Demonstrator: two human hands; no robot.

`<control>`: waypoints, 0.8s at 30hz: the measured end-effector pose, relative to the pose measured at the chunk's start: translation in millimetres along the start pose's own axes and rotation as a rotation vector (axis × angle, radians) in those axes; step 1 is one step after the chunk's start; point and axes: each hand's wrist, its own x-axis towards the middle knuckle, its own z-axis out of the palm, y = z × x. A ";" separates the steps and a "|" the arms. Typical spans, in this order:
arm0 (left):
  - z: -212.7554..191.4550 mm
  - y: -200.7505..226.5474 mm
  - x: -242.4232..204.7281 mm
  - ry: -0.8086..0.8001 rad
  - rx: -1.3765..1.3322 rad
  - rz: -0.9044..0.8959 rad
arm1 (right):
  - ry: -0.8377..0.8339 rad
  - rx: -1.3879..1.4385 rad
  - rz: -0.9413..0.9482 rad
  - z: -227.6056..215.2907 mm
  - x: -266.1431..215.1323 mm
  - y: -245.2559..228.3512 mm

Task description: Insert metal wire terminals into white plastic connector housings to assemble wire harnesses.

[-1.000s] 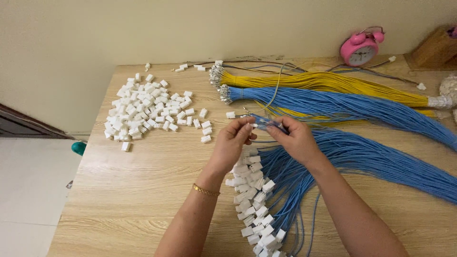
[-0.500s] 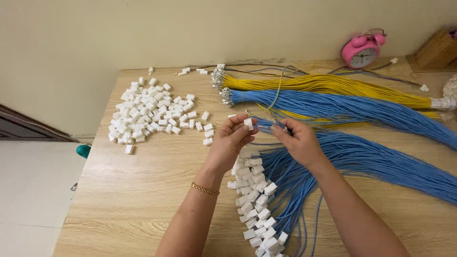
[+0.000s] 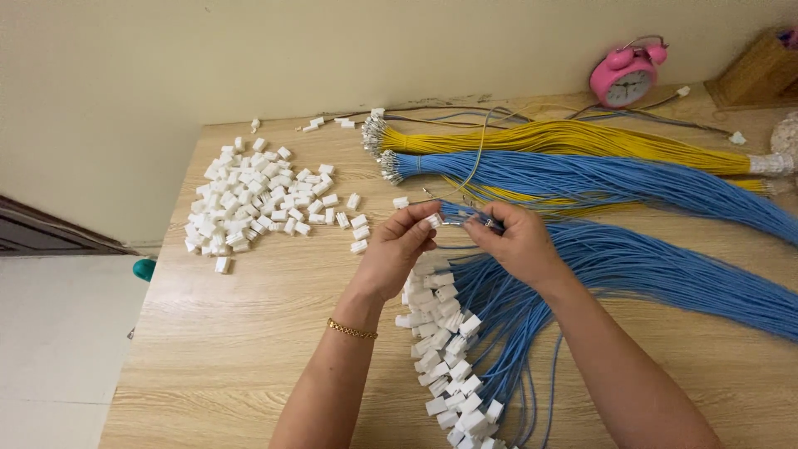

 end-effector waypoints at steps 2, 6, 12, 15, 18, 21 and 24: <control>0.8 0.5 0.0 0.008 0.033 0.020 | -0.003 -0.030 0.010 -0.4 0.2 -1.9; 0.0 -0.2 -1.0 0.024 0.030 0.045 | -0.028 -0.091 0.013 -2.2 -0.4 -8.7; -8.5 -7.0 -0.6 -0.010 -0.001 0.046 | -0.028 -0.073 -0.022 0.2 0.3 -10.8; -6.7 -3.1 -1.9 0.005 0.129 0.091 | -0.021 -0.098 0.016 0.9 0.1 -14.0; -1.1 1.4 -3.9 0.025 0.188 0.063 | -0.027 -0.254 0.041 1.8 -2.2 -32.3; 4.1 -4.5 -2.4 0.032 0.312 0.066 | -0.017 -0.224 -0.081 7.0 -3.7 -24.0; 1.3 -18.8 4.6 0.027 0.259 0.181 | -0.004 -0.237 0.009 7.1 -4.4 -33.5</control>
